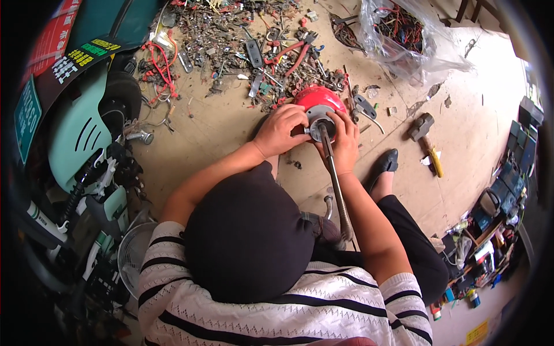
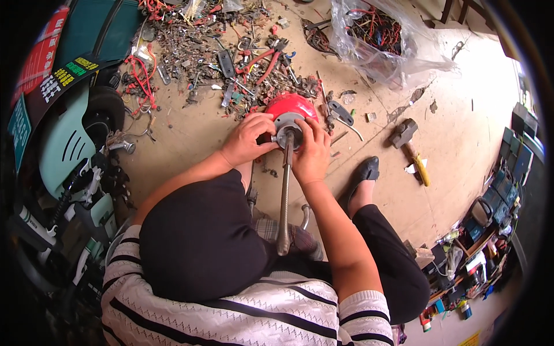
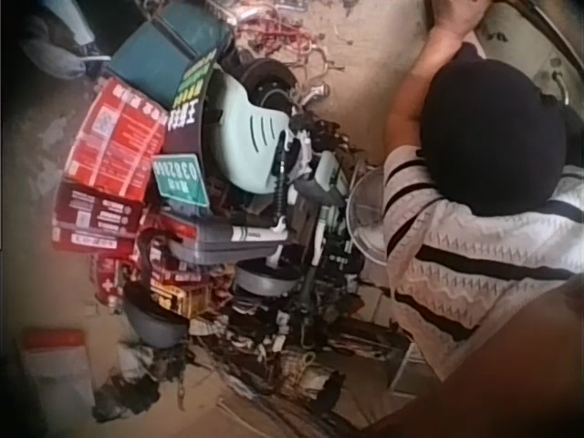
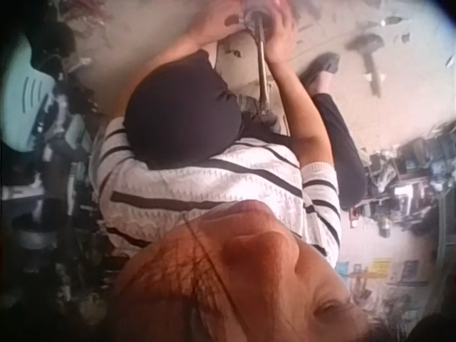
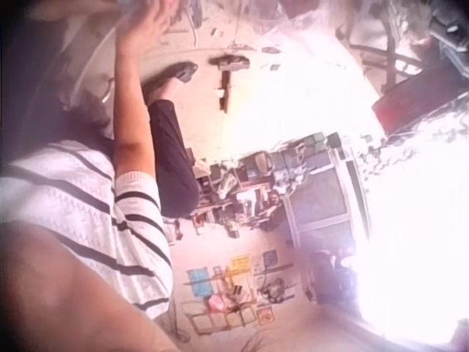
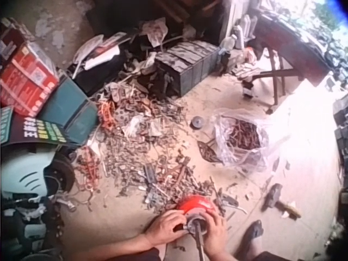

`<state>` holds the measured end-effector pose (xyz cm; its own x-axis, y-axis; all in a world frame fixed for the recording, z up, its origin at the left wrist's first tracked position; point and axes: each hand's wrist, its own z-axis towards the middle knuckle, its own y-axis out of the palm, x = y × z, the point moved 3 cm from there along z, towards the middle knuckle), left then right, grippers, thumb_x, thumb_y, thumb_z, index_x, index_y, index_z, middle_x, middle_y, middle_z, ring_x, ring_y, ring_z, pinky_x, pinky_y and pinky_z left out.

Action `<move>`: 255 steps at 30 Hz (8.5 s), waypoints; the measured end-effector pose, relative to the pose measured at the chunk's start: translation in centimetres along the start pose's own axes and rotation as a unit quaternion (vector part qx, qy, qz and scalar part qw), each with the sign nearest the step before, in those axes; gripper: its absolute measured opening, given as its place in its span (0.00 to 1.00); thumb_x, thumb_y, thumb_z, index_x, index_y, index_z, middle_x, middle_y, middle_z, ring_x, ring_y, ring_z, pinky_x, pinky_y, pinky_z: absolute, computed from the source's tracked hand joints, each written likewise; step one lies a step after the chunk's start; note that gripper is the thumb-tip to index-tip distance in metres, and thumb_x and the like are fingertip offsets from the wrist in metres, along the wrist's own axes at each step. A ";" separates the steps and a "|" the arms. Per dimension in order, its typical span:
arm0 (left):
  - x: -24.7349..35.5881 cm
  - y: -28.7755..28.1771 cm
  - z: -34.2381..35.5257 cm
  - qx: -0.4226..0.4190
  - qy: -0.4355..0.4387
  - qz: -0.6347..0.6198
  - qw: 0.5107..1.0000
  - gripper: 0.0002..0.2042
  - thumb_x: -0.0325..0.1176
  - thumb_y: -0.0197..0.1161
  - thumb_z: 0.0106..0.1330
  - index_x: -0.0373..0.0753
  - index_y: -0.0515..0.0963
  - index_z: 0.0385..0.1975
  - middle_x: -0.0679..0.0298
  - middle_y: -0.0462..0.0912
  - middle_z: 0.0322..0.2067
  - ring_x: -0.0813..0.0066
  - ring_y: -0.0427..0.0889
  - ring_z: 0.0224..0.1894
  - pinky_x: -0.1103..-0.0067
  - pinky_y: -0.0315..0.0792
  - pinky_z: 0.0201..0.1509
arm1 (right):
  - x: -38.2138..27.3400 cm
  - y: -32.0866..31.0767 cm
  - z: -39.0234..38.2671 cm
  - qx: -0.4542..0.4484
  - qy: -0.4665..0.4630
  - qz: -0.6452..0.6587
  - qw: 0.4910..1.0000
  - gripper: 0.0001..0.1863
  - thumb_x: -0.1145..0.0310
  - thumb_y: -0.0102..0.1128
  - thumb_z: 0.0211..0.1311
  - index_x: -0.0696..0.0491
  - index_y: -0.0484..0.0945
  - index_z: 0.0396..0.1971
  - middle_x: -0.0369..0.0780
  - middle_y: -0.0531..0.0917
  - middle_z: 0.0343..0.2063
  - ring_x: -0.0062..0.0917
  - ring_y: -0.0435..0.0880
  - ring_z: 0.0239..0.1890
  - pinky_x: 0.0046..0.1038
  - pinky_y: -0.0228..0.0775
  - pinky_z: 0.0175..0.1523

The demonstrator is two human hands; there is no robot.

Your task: The person disassembles a red mechanical component using a screwdriver while sitting on the floor. They remove screws from the housing and then pull a spring-loaded rod through the center of the part.

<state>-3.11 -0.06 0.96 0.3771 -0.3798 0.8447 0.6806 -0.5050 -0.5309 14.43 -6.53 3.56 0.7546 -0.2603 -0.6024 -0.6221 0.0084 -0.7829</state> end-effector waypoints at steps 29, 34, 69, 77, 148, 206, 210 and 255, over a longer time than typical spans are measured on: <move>-0.9 1.5 -0.7 0.015 -0.065 0.076 0.995 0.32 0.32 0.69 0.55 0.43 0.70 0.64 0.65 0.70 0.63 0.57 0.67 0.65 0.67 0.66 0.69 | -0.4 0.6 0.4 -0.030 -0.095 0.005 0.995 0.36 0.70 0.76 0.42 0.54 0.73 0.56 0.48 0.80 0.51 0.43 0.80 0.54 0.38 0.72 0.59; -0.9 1.6 -0.9 0.010 -0.068 0.080 0.994 0.33 0.30 0.69 0.53 0.45 0.70 0.64 0.66 0.69 0.64 0.58 0.67 0.66 0.68 0.66 0.69 | -0.6 0.6 0.5 -0.027 -0.094 0.015 0.995 0.35 0.70 0.76 0.44 0.55 0.74 0.56 0.47 0.80 0.51 0.42 0.80 0.54 0.39 0.71 0.60; -1.1 4.8 1.5 0.084 0.134 -0.084 0.984 0.21 0.48 0.72 0.55 0.53 0.80 0.48 0.71 0.81 0.46 0.69 0.81 0.51 0.63 0.68 0.66 | -11.1 -8.4 -1.8 -0.083 -0.100 0.431 0.893 0.20 0.67 0.41 0.73 0.54 0.57 0.17 0.38 0.62 0.15 0.28 0.60 0.22 0.31 0.57 0.31; -1.3 4.9 1.2 0.068 0.129 -0.108 0.983 0.23 0.43 0.71 0.51 0.51 0.80 0.50 0.69 0.81 0.49 0.67 0.79 0.55 0.61 0.65 0.69 | -11.4 -8.5 -1.8 -0.089 -0.098 0.425 0.896 0.23 0.63 0.40 0.75 0.54 0.57 0.16 0.37 0.62 0.16 0.27 0.60 0.21 0.30 0.56 0.31; -2.4 2.9 -1.9 0.031 0.005 0.027 0.999 0.42 0.37 0.79 0.49 0.40 0.65 0.66 0.59 0.69 0.64 0.55 0.67 0.68 0.65 0.62 0.72 | 3.9 1.1 -3.6 -0.070 0.164 0.064 0.982 0.44 0.72 0.75 0.45 0.55 0.62 0.64 0.48 0.71 0.58 0.43 0.69 0.64 0.37 0.63 0.68; -4.7 4.0 -5.1 0.107 -0.067 0.059 0.990 0.45 0.55 0.73 0.52 0.49 0.60 0.70 0.54 0.63 0.66 0.54 0.70 0.65 0.64 0.71 0.65 | -4.9 -4.6 -1.6 -0.059 -0.108 -0.007 0.992 0.16 0.80 0.67 0.59 0.56 0.81 0.48 0.43 0.87 0.45 0.32 0.86 0.49 0.29 0.77 0.54; -4.8 4.2 -5.0 0.109 -0.066 0.064 0.990 0.46 0.55 0.73 0.52 0.51 0.60 0.71 0.56 0.63 0.66 0.54 0.69 0.65 0.64 0.71 0.65 | -4.7 -4.4 -2.1 -0.039 -0.088 -0.017 0.995 0.15 0.80 0.67 0.59 0.56 0.81 0.47 0.43 0.87 0.44 0.31 0.86 0.48 0.29 0.77 0.54; 1.1 2.9 8.2 0.058 -0.038 0.058 0.996 0.33 0.55 0.73 0.49 0.39 0.78 0.51 0.62 0.74 0.56 0.55 0.65 0.66 0.61 0.58 0.71 | 5.3 -6.4 10.8 0.005 0.172 0.091 0.981 0.26 0.51 0.56 0.70 0.62 0.76 0.24 0.46 0.73 0.15 0.31 0.71 0.20 0.35 0.65 0.30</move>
<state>4.40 4.37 0.93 0.5007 -0.3694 0.7829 0.6962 -0.3656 -0.6178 24.65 2.44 3.76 0.5152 -0.5644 -0.6450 -0.7362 0.0939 -0.6702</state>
